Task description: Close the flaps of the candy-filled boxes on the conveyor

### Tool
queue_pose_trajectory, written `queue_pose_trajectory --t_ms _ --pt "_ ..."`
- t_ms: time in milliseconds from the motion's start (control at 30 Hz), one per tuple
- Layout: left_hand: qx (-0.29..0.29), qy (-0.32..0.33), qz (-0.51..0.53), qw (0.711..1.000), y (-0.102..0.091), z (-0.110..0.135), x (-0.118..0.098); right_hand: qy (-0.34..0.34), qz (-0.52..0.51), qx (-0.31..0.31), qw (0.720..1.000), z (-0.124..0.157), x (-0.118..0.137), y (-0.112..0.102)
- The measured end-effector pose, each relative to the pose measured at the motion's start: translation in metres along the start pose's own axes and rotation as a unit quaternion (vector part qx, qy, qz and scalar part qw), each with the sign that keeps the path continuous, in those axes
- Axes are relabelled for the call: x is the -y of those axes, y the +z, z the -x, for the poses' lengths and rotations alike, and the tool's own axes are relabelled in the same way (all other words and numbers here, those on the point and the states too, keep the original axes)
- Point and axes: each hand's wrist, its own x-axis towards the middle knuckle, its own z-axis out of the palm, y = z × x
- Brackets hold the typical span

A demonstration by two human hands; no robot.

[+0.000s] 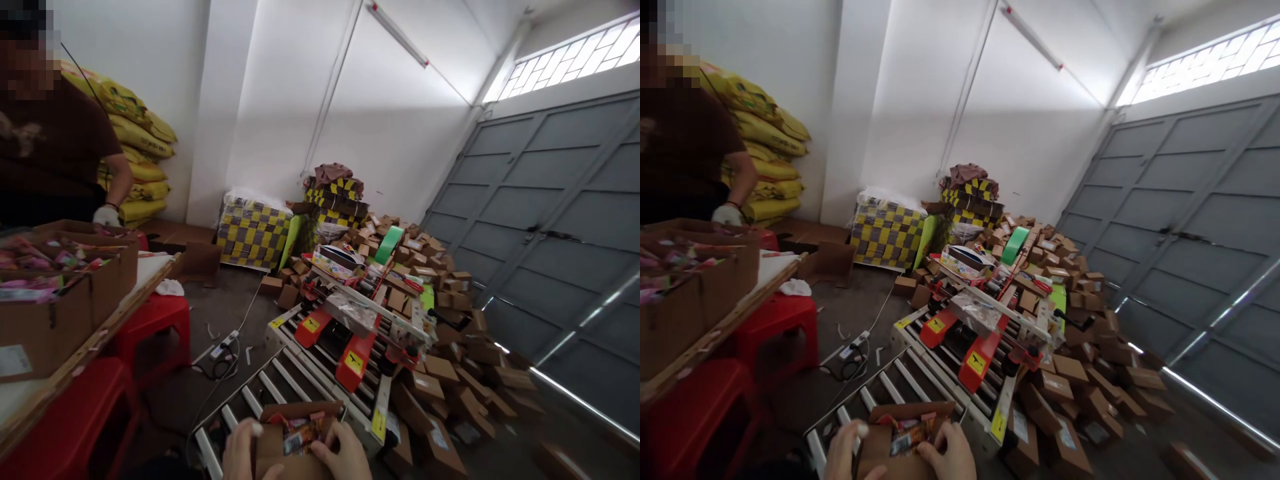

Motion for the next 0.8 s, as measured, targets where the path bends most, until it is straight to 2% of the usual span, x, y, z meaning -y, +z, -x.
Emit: queue_pose_trajectory --t_ms 33,67,133,167,233,300,367,500,567,633,733,800 --pt "-0.015 -0.013 0.016 1.000 0.004 -0.001 0.005 0.002 0.009 -0.019 1.000 0.003 0.000 0.004" --pt "0.000 -0.024 0.044 0.999 0.005 -0.004 0.007 0.002 0.024 -0.055 0.998 0.006 0.000 0.008" --pt "0.092 -0.043 0.114 0.988 0.004 -0.011 0.005 -0.016 0.062 -0.135 0.989 0.015 0.000 0.017" --pt "0.136 -0.054 0.143 0.979 0.001 -0.015 0.002 -0.040 0.074 -0.152 0.985 0.020 0.000 0.020" --pt "0.182 -0.066 0.171 0.966 -0.006 -0.020 -0.008 -0.121 0.065 -0.111 0.984 0.025 0.004 0.023" --pt "0.176 -0.058 0.165 0.969 -0.011 -0.021 -0.019 -0.193 0.023 -0.024 0.981 0.023 0.008 0.020" --pt "0.146 -0.038 0.142 0.978 -0.012 -0.017 -0.029 -0.222 -0.005 0.031 0.974 0.014 0.011 0.014" --pt "0.065 0.009 0.080 0.995 -0.006 -0.004 -0.046 -0.249 -0.031 0.059 0.966 -0.007 0.012 0.004" --pt "0.041 0.041 0.058 0.997 -0.002 0.002 -0.053 -0.245 -0.041 0.026 0.968 -0.013 0.011 0.003" --pt "0.026 0.079 0.037 0.996 -0.001 0.004 -0.056 -0.225 -0.046 -0.043 0.972 -0.015 0.008 0.004" --pt "0.027 0.127 -0.004 0.992 -0.002 0.003 -0.054 -0.203 -0.049 -0.152 0.966 -0.013 0.008 0.008" --pt "0.031 0.144 -0.034 0.988 -0.003 0.001 -0.053 -0.195 -0.053 -0.193 0.960 -0.003 0.015 0.012"
